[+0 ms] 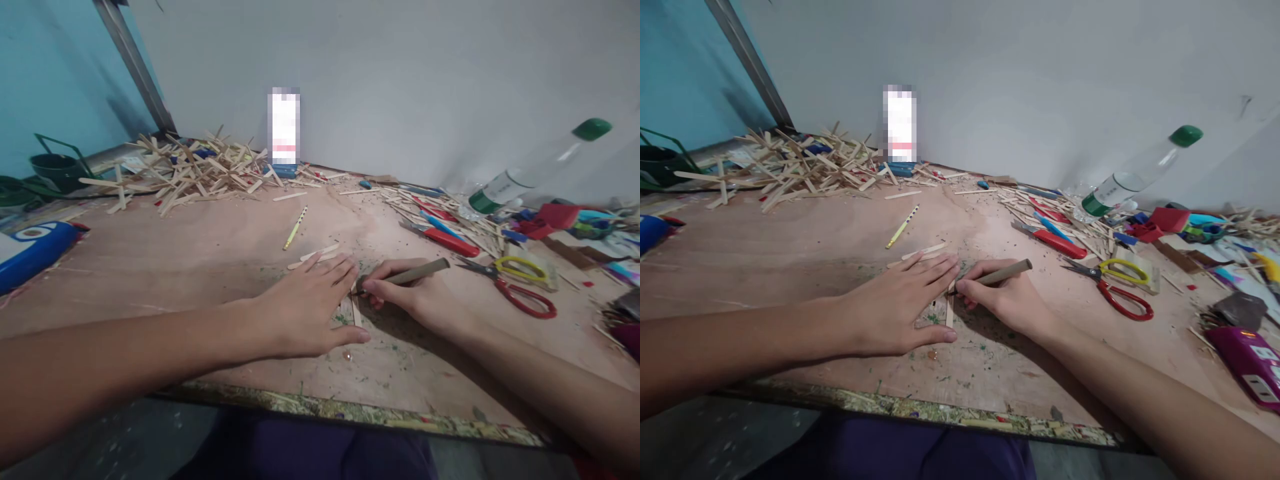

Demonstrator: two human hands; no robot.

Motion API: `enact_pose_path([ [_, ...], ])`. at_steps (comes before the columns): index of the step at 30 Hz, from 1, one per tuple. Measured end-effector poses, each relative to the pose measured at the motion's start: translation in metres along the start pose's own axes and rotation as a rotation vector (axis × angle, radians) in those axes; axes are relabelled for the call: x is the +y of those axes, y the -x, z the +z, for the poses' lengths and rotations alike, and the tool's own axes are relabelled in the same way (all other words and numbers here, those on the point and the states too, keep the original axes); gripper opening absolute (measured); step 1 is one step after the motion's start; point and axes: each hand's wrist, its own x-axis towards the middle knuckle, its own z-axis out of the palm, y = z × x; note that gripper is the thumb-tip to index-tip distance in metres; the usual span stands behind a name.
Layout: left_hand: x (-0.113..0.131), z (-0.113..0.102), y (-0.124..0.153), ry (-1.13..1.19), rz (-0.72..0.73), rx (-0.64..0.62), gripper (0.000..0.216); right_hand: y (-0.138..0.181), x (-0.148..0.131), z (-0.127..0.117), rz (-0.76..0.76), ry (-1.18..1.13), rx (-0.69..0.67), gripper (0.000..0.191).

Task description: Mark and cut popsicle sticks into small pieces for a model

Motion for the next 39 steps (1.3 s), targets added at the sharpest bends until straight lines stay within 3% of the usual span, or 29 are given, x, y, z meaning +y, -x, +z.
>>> enact_pose_path([
  [4,-0.0003,0.0007,0.0008,-0.013,0.009,0.021,0.105,-0.0002,0.0021,-0.0007,-0.002,-0.008,-0.018,0.016],
  [10,0.0019,-0.0041,0.0035,-0.049,0.077,0.153,0.097,0.0002,0.0022,0.0002,-0.03,-0.029,-0.026,0.019],
  [17,0.0006,-0.0028,0.0002,-0.067,0.051,0.091,0.094,-0.0009,0.0071,-0.0017,-0.055,-0.017,-0.041,0.023],
  [39,0.0019,-0.0046,0.0018,-0.06,-0.014,0.101,0.095,0.0001,0.0057,-0.0011,-0.071,-0.001,-0.047,0.026],
])
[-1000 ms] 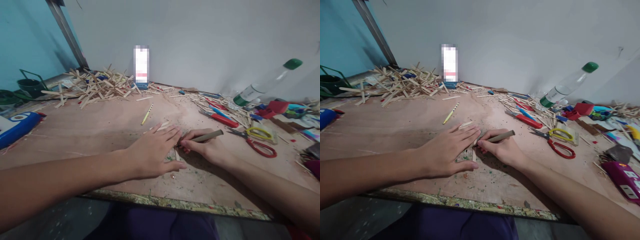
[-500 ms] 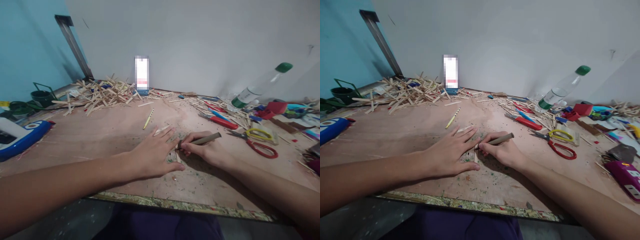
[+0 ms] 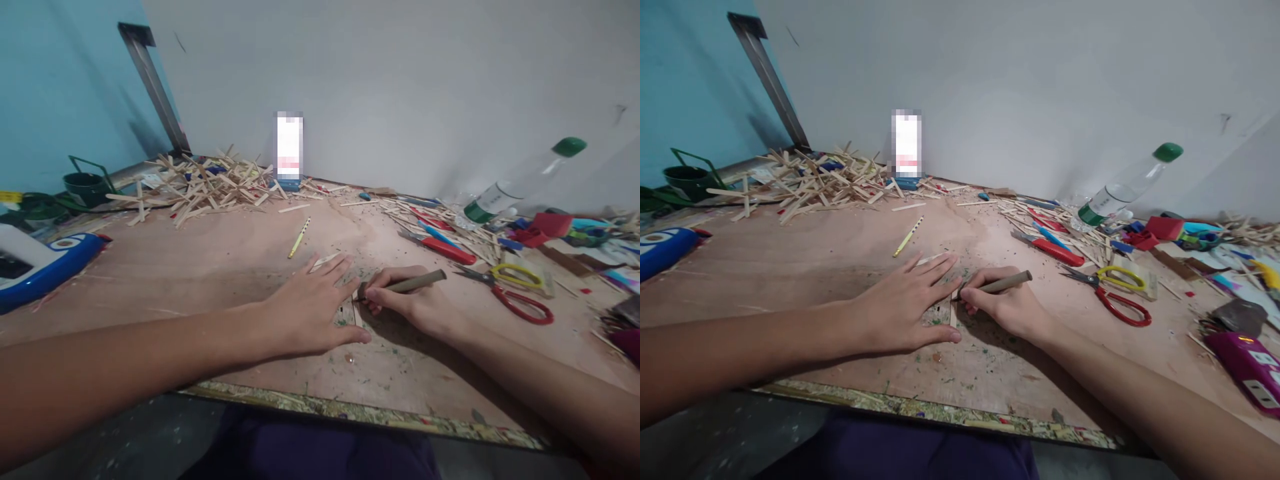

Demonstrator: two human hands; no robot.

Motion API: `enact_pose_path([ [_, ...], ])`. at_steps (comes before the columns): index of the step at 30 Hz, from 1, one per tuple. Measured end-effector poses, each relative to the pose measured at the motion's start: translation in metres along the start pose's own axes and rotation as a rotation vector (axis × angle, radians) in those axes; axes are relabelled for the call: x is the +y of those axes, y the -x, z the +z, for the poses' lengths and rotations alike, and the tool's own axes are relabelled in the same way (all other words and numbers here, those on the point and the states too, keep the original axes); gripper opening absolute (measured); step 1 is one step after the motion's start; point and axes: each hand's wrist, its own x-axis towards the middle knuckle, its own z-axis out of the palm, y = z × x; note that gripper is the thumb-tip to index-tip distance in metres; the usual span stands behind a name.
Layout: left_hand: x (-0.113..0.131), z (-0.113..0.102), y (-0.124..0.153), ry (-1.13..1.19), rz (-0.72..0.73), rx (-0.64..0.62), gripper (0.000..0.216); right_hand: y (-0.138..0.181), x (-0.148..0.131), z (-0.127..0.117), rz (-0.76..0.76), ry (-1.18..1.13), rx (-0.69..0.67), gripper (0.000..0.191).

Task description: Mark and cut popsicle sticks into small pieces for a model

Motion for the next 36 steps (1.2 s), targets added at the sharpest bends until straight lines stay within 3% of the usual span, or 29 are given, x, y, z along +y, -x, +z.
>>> enact_pose_path([
  [10,-0.0009,0.0014,-0.0001,0.002,0.016,0.014,0.095,0.0003,-0.0024,-0.0004,0.031,-0.007,0.014,0.026],
  [15,-0.0013,0.0024,0.0002,0.014,0.012,0.008,0.098,0.0012,0.0024,-0.0028,0.087,-0.137,0.083,0.026],
  [22,0.0004,0.0012,0.0002,0.017,0.004,0.007,0.097,0.005,-0.0049,0.0015,0.024,0.009,0.002,0.026],
  [36,0.0008,-0.0017,-0.0002,0.049,0.016,-0.028,0.096,0.0044,-0.0048,0.0006,0.028,0.008,-0.031,0.024],
])
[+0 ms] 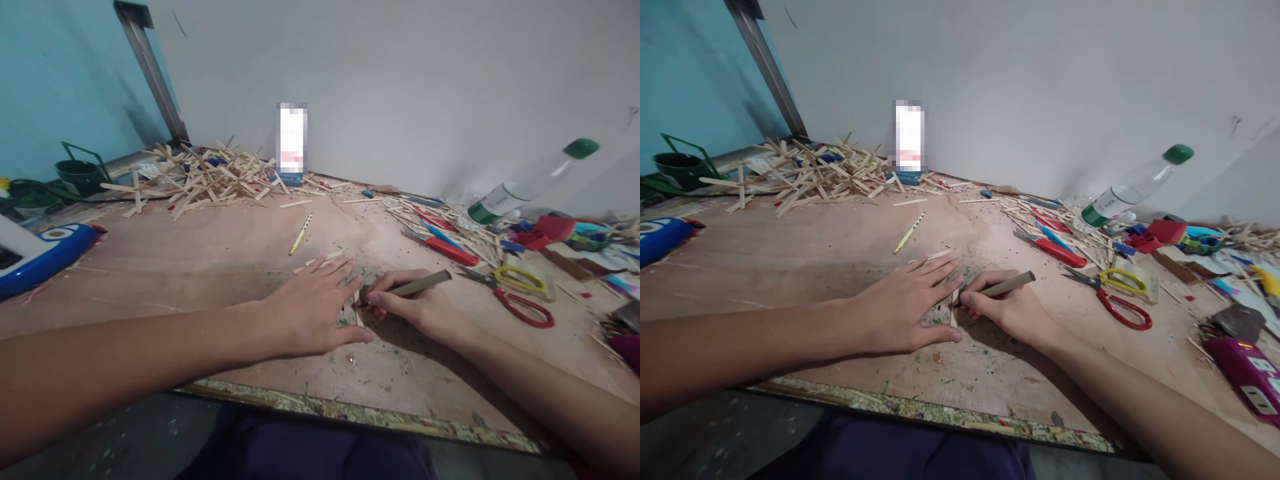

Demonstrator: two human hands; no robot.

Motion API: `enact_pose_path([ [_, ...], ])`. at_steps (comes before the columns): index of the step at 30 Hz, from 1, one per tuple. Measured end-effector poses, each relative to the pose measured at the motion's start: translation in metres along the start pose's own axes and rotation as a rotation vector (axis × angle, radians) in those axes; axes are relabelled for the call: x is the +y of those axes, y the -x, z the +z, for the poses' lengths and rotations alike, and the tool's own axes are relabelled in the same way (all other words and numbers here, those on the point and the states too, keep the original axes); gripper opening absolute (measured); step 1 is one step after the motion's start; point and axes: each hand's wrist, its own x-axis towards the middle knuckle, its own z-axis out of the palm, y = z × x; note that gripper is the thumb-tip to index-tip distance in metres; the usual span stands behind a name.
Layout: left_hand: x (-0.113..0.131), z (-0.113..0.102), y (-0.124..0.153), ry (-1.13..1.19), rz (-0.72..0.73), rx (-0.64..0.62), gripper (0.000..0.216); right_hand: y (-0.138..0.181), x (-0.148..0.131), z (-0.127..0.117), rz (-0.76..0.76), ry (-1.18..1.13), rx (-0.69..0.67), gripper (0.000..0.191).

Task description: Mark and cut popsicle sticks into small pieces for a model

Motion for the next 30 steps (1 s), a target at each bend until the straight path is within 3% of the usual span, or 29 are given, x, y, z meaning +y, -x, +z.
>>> enact_pose_path([
  [15,-0.0015,-0.0039,-0.0037,0.007,-0.003,-0.032,0.097,0.0011,0.0049,-0.0013,-0.111,0.026,-0.027,0.026],
  [30,-0.0031,-0.0004,-0.003,0.04,-0.003,-0.009,0.095,0.0004,-0.0011,-0.0005,-0.115,0.041,-0.022,0.027],
])
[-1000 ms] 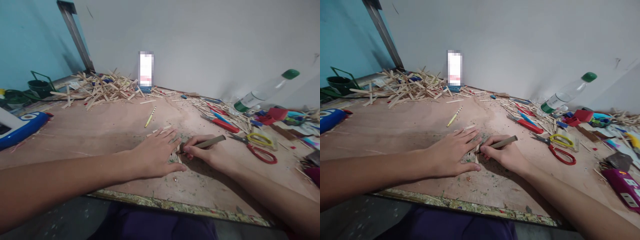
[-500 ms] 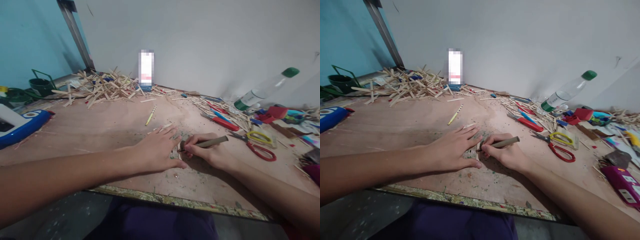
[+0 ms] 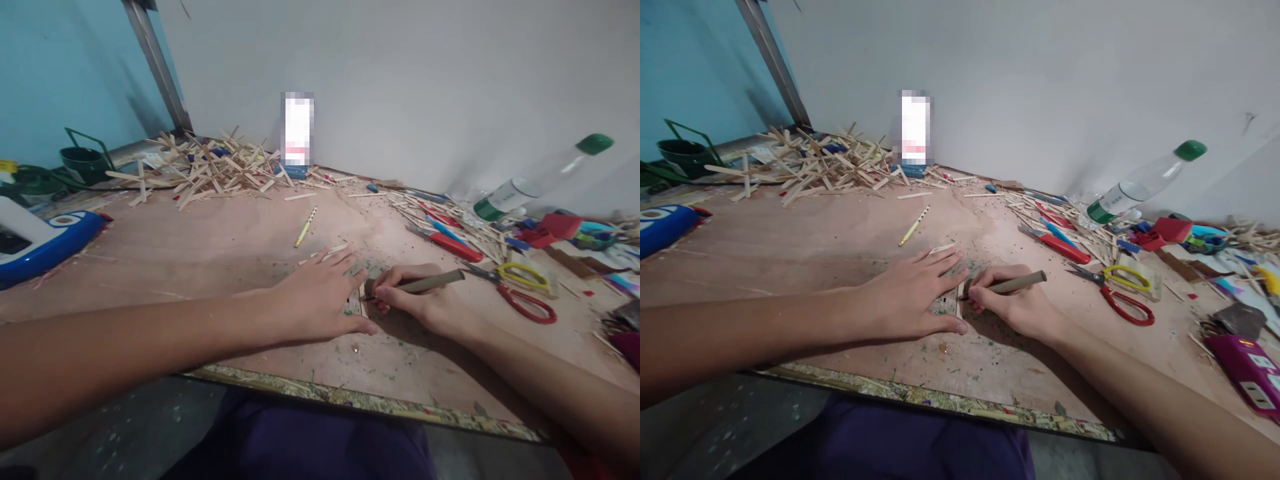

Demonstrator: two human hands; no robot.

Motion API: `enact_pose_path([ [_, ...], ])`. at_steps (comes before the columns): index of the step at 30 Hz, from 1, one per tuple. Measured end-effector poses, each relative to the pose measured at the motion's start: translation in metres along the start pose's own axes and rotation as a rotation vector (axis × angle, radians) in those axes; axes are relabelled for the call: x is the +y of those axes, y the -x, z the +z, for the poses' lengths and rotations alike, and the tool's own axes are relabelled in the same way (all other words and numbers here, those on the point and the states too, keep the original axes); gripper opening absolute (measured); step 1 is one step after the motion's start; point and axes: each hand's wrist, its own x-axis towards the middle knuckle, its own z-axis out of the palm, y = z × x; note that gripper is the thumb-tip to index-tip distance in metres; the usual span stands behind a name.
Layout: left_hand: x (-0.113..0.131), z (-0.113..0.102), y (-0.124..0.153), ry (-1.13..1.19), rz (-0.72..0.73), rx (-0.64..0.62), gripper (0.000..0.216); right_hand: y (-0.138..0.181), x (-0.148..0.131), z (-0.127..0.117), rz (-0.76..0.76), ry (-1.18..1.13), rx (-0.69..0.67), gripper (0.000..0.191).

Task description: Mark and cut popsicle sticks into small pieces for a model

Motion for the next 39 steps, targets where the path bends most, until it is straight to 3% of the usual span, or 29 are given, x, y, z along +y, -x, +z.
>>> enact_pose_path([
  [5,0.0,0.0,-0.001,0.037,-0.028,-0.018,0.092,0.0,0.002,-0.001,0.064,-0.004,0.028,0.024],
  [9,0.002,-0.001,-0.002,0.014,-0.009,-0.029,0.097,-0.001,0.01,-0.003,0.16,-0.215,0.114,0.024],
  [13,0.0,-0.004,-0.002,-0.036,0.013,0.07,0.107,-0.001,0.009,-0.004,0.161,-0.295,0.166,0.026],
  [15,-0.002,-0.007,-0.001,-0.067,0.046,0.133,0.094,-0.002,0.006,-0.005,0.15,-0.295,0.166,0.026],
  [18,-0.005,-0.014,0.0,-0.089,0.06,0.192,0.055,-0.005,0.004,-0.01,0.146,-0.292,0.173,0.029],
  [22,-0.006,-0.019,0.001,-0.042,0.022,0.191,0.021,-0.008,0.007,-0.014,0.146,-0.274,0.193,0.03],
  [27,-0.007,-0.016,0.001,0.161,0.05,0.138,0.017,-0.008,0.01,-0.014,0.158,-0.291,0.183,0.027],
  [31,-0.009,-0.011,0.0,0.304,0.174,0.236,0.033,-0.007,0.009,-0.013,0.164,-0.291,0.168,0.026],
  [35,-0.012,-0.012,0.0,0.205,0.127,0.286,0.025,-0.006,0.007,-0.013,0.151,-0.273,0.179,0.028],
  [39,-0.017,-0.014,-0.001,0.084,0.01,0.189,0.017,-0.007,0.009,-0.013,0.152,-0.27,0.198,0.032],
])
